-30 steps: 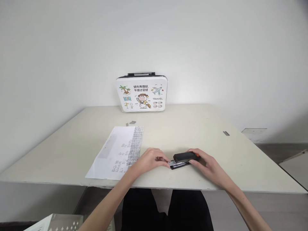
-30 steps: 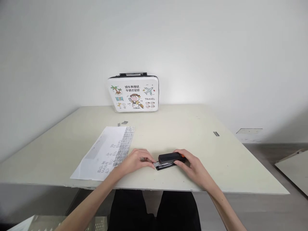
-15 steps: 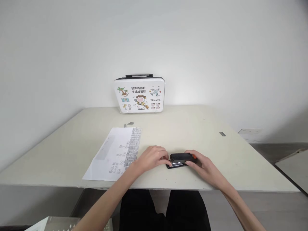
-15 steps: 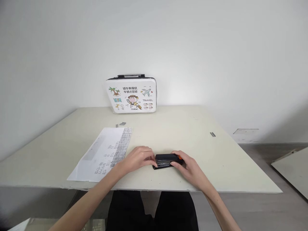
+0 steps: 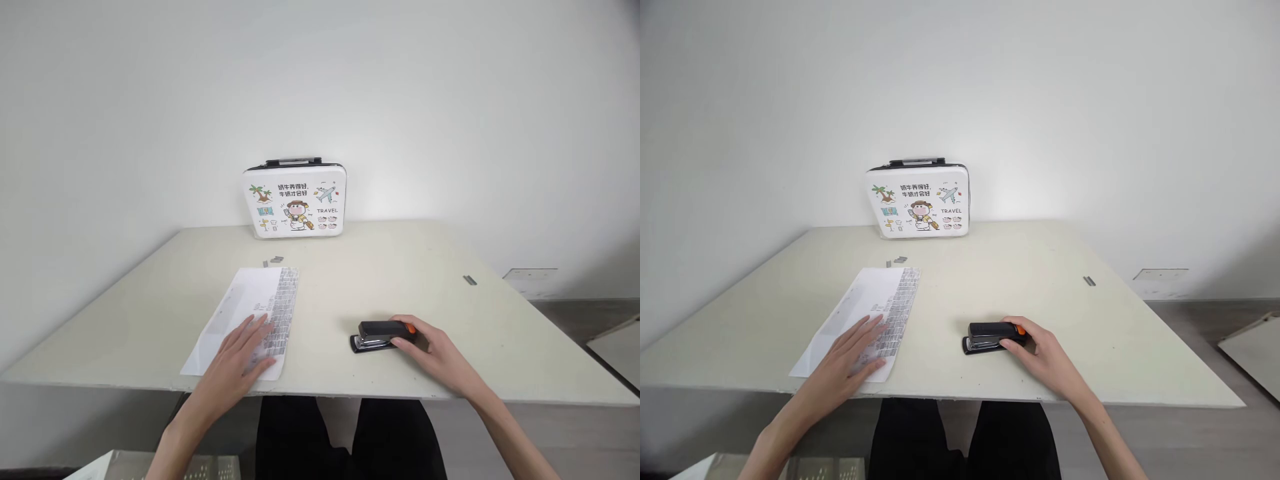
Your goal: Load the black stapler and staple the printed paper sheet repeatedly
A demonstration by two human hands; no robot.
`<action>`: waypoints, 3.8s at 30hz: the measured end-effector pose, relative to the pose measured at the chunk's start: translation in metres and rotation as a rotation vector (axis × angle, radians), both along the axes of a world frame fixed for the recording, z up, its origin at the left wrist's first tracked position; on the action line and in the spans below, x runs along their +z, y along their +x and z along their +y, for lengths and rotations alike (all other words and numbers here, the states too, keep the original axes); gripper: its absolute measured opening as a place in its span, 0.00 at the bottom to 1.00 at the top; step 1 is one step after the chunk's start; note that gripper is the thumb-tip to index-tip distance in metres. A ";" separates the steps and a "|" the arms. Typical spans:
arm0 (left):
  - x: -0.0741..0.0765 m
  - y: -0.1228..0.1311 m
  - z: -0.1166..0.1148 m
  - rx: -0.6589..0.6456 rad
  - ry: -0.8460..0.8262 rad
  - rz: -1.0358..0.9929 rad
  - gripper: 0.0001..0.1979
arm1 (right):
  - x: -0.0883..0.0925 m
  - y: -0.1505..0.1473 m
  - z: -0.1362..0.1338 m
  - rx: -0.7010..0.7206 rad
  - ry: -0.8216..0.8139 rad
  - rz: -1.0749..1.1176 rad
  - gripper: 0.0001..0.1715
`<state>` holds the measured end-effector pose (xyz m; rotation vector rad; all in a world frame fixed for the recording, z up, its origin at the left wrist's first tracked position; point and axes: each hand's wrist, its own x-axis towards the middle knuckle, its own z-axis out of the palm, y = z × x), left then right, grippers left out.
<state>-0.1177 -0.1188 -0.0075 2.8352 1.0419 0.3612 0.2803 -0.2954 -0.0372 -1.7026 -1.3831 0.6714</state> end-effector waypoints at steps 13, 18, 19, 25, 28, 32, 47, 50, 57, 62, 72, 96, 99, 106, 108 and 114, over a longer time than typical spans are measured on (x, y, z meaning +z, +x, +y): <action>0.002 0.052 -0.058 -0.181 -0.204 0.057 0.45 | 0.004 -0.004 0.001 -0.010 -0.023 0.012 0.24; 0.007 0.055 -0.062 -0.176 -0.304 0.042 0.33 | 0.008 -0.005 0.001 -0.012 -0.027 0.022 0.23; 0.007 0.057 -0.063 -0.178 -0.298 0.032 0.31 | 0.008 -0.005 0.001 -0.013 -0.029 0.020 0.24; -0.002 0.084 -0.071 -0.241 -0.164 -0.002 0.34 | 0.006 -0.005 0.000 -0.019 -0.034 0.012 0.24; -0.006 0.098 -0.076 -0.238 -0.121 -0.003 0.38 | 0.006 -0.005 0.001 -0.026 -0.032 0.011 0.23; -0.008 0.108 -0.080 -0.267 -0.102 -0.018 0.39 | 0.005 -0.005 0.001 -0.017 -0.035 0.017 0.25; -0.007 0.134 -0.092 -0.304 -0.161 -0.064 0.31 | 0.009 -0.002 0.001 0.003 -0.037 0.011 0.25; 0.004 0.118 -0.081 -0.349 -0.176 -0.039 0.31 | 0.019 -0.002 0.007 -0.004 -0.052 -0.020 0.26; 0.007 0.096 -0.067 -0.458 -0.139 0.023 0.38 | 0.051 -0.022 0.054 0.045 -0.084 -0.110 0.33; -0.007 0.109 -0.075 -0.433 -0.075 0.043 0.43 | 0.061 -0.037 0.076 0.223 -0.192 -0.195 0.38; -0.018 0.128 -0.072 -0.376 -0.082 0.073 0.46 | 0.064 -0.047 0.078 0.263 -0.276 -0.285 0.42; -0.017 0.141 -0.079 -0.309 -0.074 0.094 0.51 | 0.061 -0.058 0.085 0.274 -0.402 -0.468 0.43; -0.017 0.141 -0.079 -0.315 -0.076 0.096 0.50 | 0.060 -0.058 0.085 0.270 -0.438 -0.482 0.43; -0.021 0.141 -0.079 -0.311 -0.061 0.082 0.51 | 0.058 -0.058 0.087 0.269 -0.482 -0.502 0.43; -0.022 0.141 -0.078 -0.317 -0.070 0.083 0.51 | 0.058 -0.058 0.087 0.268 -0.496 -0.508 0.43; -0.022 0.141 -0.077 -0.326 -0.083 0.070 0.51 | 0.056 -0.057 0.087 0.268 -0.472 -0.505 0.42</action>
